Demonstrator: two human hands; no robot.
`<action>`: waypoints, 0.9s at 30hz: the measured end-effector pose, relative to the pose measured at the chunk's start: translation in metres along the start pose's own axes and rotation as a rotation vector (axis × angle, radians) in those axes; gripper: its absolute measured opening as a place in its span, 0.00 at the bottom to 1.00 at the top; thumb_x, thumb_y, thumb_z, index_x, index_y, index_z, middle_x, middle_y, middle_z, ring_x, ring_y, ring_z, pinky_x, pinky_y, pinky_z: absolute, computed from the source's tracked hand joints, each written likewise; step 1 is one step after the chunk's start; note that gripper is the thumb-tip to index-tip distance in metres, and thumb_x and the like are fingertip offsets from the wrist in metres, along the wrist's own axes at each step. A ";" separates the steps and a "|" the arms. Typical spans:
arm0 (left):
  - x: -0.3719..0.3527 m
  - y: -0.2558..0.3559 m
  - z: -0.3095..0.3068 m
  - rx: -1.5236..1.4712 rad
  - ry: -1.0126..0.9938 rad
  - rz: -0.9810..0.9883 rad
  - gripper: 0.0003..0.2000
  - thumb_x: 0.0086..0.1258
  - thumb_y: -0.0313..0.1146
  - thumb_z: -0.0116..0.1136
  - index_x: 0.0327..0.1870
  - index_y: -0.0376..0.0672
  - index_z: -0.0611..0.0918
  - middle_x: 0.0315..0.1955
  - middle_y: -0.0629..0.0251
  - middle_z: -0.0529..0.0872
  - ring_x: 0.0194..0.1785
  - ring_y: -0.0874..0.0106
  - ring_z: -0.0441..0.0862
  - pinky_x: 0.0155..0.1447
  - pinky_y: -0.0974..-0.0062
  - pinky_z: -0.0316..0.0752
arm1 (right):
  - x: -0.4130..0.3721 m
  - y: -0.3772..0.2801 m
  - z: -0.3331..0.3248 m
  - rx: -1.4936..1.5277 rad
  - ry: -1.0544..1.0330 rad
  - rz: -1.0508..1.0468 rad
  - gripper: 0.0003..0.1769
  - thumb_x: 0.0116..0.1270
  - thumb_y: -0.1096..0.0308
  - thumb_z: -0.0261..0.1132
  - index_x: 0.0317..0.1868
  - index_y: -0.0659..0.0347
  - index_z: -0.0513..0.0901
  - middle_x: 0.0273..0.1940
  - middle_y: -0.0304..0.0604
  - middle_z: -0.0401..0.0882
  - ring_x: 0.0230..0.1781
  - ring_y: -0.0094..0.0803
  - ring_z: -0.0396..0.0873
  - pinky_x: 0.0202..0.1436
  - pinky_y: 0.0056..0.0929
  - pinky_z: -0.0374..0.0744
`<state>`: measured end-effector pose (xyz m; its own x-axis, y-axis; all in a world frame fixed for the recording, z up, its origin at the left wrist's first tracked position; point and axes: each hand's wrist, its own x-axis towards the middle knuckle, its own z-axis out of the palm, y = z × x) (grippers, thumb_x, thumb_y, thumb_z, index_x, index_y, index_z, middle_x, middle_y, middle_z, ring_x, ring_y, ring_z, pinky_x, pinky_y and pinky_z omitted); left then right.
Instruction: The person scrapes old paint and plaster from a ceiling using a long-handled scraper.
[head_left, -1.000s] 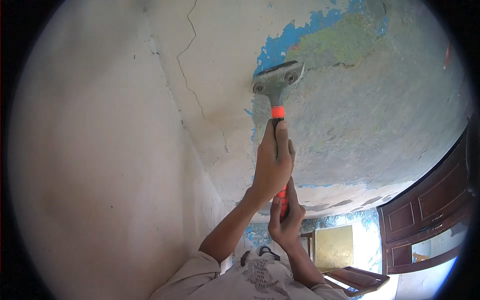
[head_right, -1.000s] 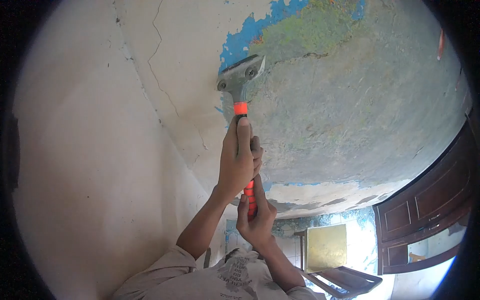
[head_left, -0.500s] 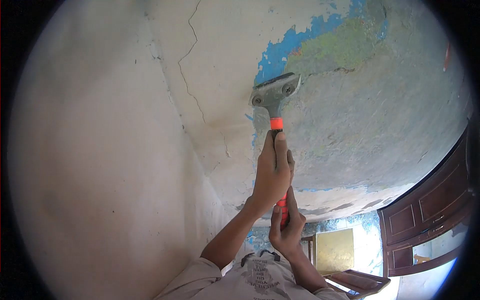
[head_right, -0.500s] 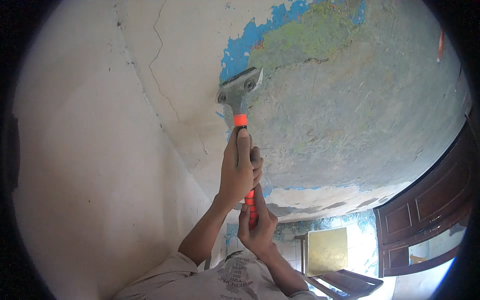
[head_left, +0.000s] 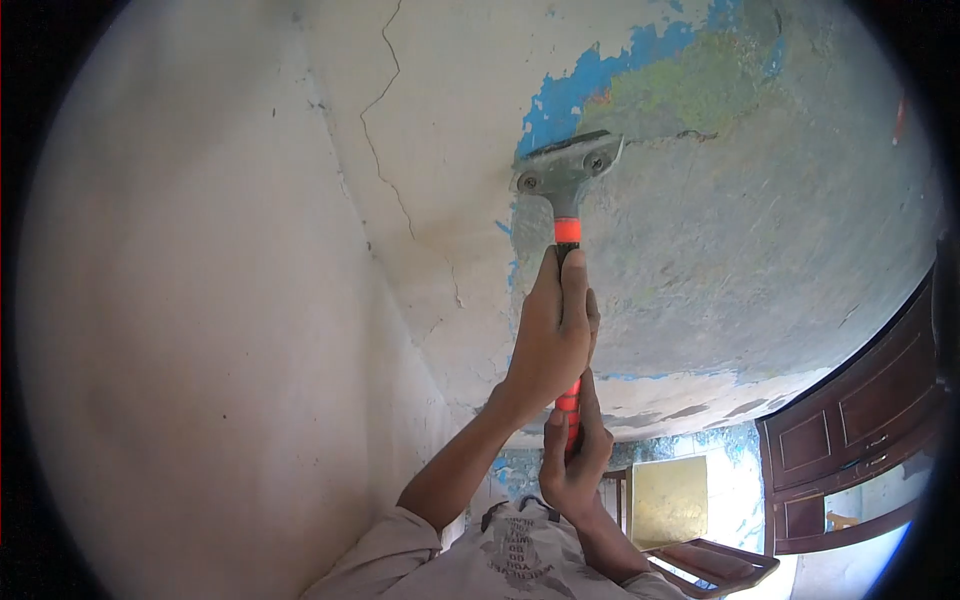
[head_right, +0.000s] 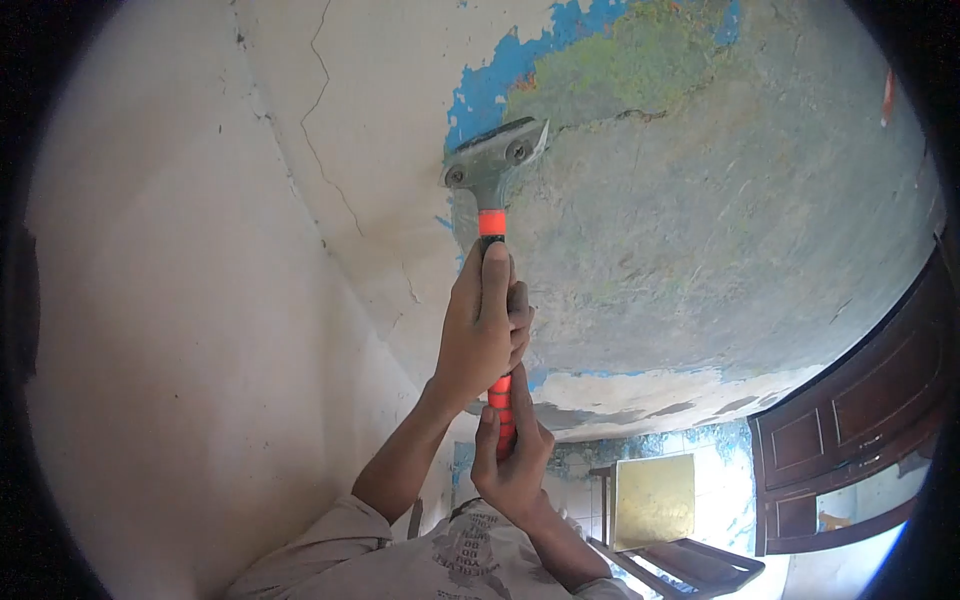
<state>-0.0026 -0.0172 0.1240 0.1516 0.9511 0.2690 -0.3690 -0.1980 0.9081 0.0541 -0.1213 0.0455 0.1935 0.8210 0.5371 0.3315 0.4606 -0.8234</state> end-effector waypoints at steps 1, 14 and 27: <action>-0.001 0.000 -0.001 -0.016 0.003 -0.013 0.16 0.86 0.50 0.41 0.39 0.49 0.64 0.17 0.78 0.61 0.14 0.85 0.56 0.15 0.81 0.51 | 0.000 0.000 0.001 -0.011 -0.007 -0.005 0.32 0.74 0.75 0.56 0.75 0.80 0.62 0.31 0.56 0.85 0.23 0.26 0.81 0.27 0.26 0.76; -0.005 -0.013 -0.002 -0.023 0.032 -0.022 0.18 0.86 0.53 0.41 0.38 0.49 0.65 0.18 0.78 0.61 0.15 0.85 0.56 0.17 0.82 0.51 | -0.007 0.016 0.001 -0.067 -0.014 -0.071 0.32 0.75 0.74 0.55 0.75 0.79 0.61 0.31 0.56 0.85 0.23 0.29 0.82 0.27 0.29 0.77; 0.001 0.001 0.003 -0.001 0.052 0.000 0.17 0.85 0.52 0.42 0.38 0.50 0.64 0.17 0.78 0.60 0.14 0.85 0.57 0.15 0.81 0.51 | 0.001 0.005 0.002 -0.010 0.009 -0.059 0.31 0.75 0.75 0.55 0.75 0.78 0.62 0.28 0.51 0.85 0.20 0.24 0.79 0.25 0.25 0.74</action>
<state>-0.0001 -0.0169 0.1265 0.1035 0.9621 0.2523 -0.3697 -0.1983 0.9078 0.0544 -0.1177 0.0414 0.1813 0.7897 0.5860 0.3513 0.5046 -0.7887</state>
